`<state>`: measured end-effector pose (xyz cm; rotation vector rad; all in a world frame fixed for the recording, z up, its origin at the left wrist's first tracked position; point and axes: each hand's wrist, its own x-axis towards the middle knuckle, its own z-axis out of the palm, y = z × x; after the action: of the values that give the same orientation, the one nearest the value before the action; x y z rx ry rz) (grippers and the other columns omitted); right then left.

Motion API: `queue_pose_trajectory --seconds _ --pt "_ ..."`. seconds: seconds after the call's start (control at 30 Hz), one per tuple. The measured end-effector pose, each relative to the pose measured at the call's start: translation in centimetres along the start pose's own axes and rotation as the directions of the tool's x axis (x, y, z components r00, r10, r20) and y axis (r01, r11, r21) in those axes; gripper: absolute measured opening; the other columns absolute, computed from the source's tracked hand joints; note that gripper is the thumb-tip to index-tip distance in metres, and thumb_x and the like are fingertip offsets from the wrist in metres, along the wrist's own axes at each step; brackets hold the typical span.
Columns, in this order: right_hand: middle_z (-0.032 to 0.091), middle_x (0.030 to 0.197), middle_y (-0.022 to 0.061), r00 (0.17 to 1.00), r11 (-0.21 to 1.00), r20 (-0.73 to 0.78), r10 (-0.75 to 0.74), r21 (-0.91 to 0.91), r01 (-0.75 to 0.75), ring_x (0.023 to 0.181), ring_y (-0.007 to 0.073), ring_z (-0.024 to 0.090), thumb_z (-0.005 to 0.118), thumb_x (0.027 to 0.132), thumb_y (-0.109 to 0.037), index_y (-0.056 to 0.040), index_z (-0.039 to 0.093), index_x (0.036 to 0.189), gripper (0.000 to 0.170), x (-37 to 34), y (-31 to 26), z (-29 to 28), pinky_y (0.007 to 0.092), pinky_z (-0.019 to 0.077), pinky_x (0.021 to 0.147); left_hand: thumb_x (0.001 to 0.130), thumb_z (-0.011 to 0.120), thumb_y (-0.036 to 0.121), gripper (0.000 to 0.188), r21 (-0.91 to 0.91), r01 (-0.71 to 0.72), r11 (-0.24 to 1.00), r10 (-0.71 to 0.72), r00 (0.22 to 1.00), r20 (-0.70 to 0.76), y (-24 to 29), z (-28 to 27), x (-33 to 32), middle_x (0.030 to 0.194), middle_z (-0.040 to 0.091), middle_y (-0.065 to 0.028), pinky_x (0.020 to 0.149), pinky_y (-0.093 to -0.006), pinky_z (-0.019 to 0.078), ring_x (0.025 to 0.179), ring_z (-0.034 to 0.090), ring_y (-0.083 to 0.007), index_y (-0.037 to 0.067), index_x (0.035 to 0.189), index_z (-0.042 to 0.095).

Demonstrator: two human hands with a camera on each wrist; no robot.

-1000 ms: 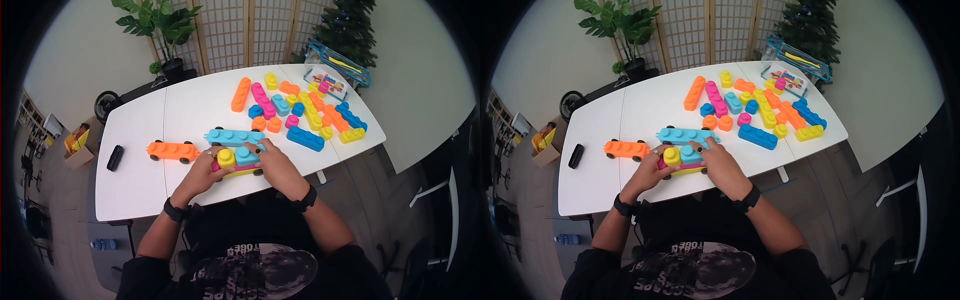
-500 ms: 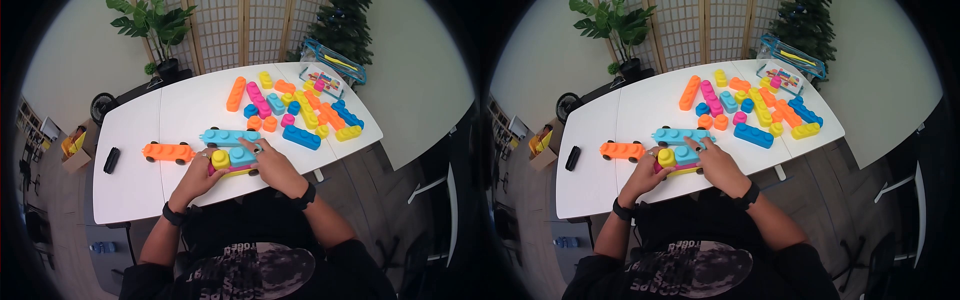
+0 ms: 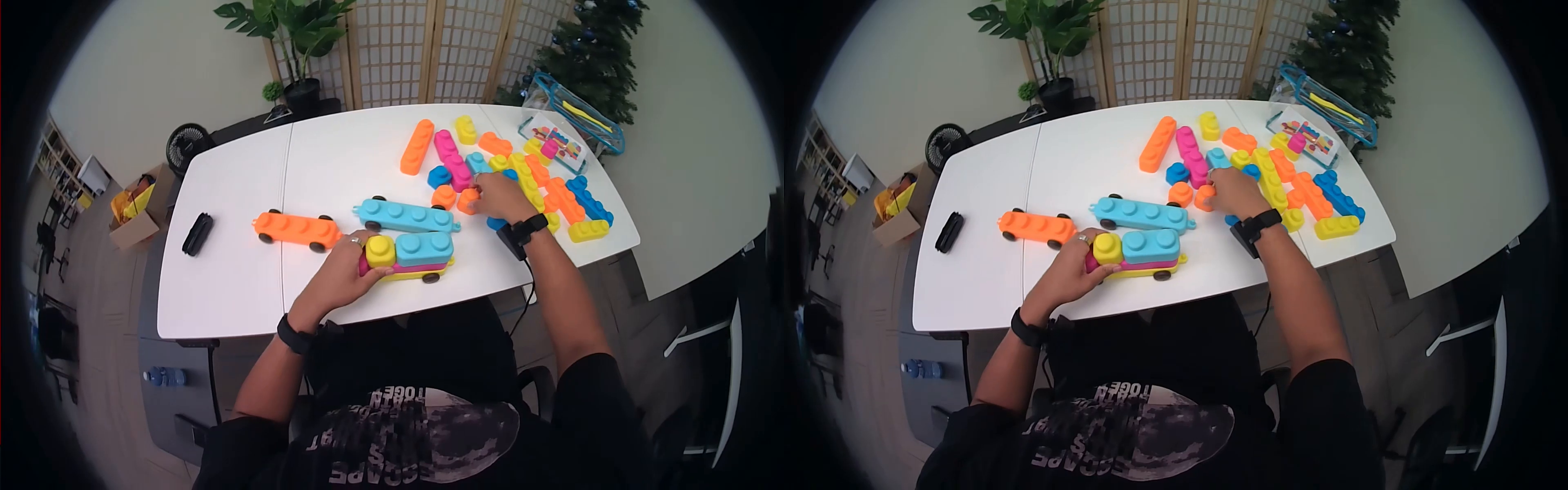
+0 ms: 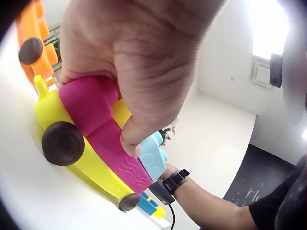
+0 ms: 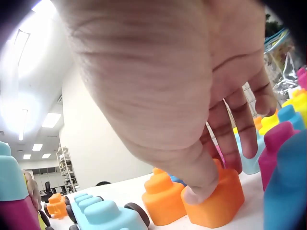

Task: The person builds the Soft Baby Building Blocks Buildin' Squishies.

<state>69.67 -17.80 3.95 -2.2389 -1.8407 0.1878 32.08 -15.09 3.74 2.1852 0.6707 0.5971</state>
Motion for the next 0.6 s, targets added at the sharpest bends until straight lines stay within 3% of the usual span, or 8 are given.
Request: queue_pose_trajectory --seconds 0.1,0.23,0.27,0.37,0.47,0.57,0.6 --pt "0.078 0.105 0.0153 1.0 0.994 -0.025 -0.019 -0.108 0.016 0.103 0.0346 0.075 0.085 0.077 -0.024 -0.0073 0.077 0.111 0.039 0.0 -0.7 -1.0 0.0454 0.0594 0.086 0.093 0.083 0.021 0.047 0.055 -0.044 0.998 0.043 0.999 0.026 -0.2 -0.4 -0.1 0.111 0.068 -0.0172 0.09 -0.0392 0.0534 0.1 0.067 -0.0306 -0.001 0.128 0.061" --pt "0.078 0.101 0.0164 0.982 0.997 -0.184 -0.04 -0.07 0.027 0.098 0.0336 0.075 0.086 0.076 -0.027 -0.0053 0.078 0.104 0.036 -2.4 -3.1 -4.9 0.0438 0.0593 0.082 0.093 0.082 0.022 0.046 0.075 -0.044 0.996 0.045 0.999 -0.005 -1.2 0.0 -0.3 0.113 0.066 -0.0187 0.093 -0.0413 0.0521 0.105 0.065 -0.0336 -0.002 0.127 0.061" --pt "0.077 0.098 0.0161 0.963 0.994 -0.253 -0.096 0.035 0.108 0.095 0.0317 0.075 0.088 0.075 -0.029 -0.0044 0.079 0.108 0.042 -3.6 -4.2 -6.0 0.0411 0.0588 0.083 0.093 0.082 0.021 0.046 0.077 -0.056 0.995 0.056 0.998 -0.005 -1.2 0.0 -0.3 0.114 0.066 -0.0191 0.094 -0.0417 0.0518 0.106 0.065 -0.0344 -0.002 0.127 0.061" --pt "0.076 0.098 0.0156 0.937 0.878 -0.172 -0.303 0.331 0.345 0.094 0.0299 0.074 0.089 0.074 -0.03 -0.0041 0.079 0.114 0.049 -6.8 -7.7 -7.9 0.039 0.0578 0.086 0.093 0.081 0.021 0.046 0.085 -0.069 0.994 0.069 0.998 0.0 -0.8 -0.1 -0.3 0.116 0.066 -0.0204 0.095 -0.0425 0.0511 0.108 0.064 -0.0364 -0.002 0.128 0.061" --pt "0.076 0.1 0.017 0.909 0.882 -0.111 -0.403 0.217 0.418 0.097 0.03 0.073 0.089 0.077 -0.031 -0.0023 0.079 0.116 0.049 -8.8 -9.2 -7.7 0.0394 0.0568 0.088 0.094 0.08 0.02 0.045 0.095 -0.075 0.993 0.077 0.997 -0.012 -0.7 0.0 -0.3 0.117 0.066 -0.0212 0.096 -0.0433 0.0506 0.109 0.064 -0.0378 -0.002 0.128 0.061" --pt "0.075 0.1 0.0186 0.906 0.862 -0.098 -0.413 0.279 0.423 0.097 0.0323 0.073 0.088 0.079 -0.029 -0.0016 0.078 0.115 0.047 -9.3 -9.8 -7.2 0.0408 0.0567 0.088 0.093 0.08 0.019 0.043 0.099 -0.127 0.987 0.13 0.991 -0.02 -1.6 0.3 -0.4 0.117 0.066 -0.0215 0.097 -0.0444 0.0504 0.109 0.064 -0.0387 -0.002 0.126 0.062" --pt "0.075 0.101 0.0137 0.901 0.86 -0.097 -0.423 0.271 0.433 0.097 0.029 0.072 0.089 0.078 -0.02 -0.0038 0.077 0.118 0.045 -9.1 -9.4 -6.7 0.0381 0.0568 0.087 0.093 0.081 0.019 0.043 0.092 -0.148 0.985 0.149 0.989 -0.011 -1.7 0.3 -0.5 0.117 0.066 -0.0216 0.097 -0.0448 0.0503 0.109 0.064 -0.039 -0.002 0.126 0.063"
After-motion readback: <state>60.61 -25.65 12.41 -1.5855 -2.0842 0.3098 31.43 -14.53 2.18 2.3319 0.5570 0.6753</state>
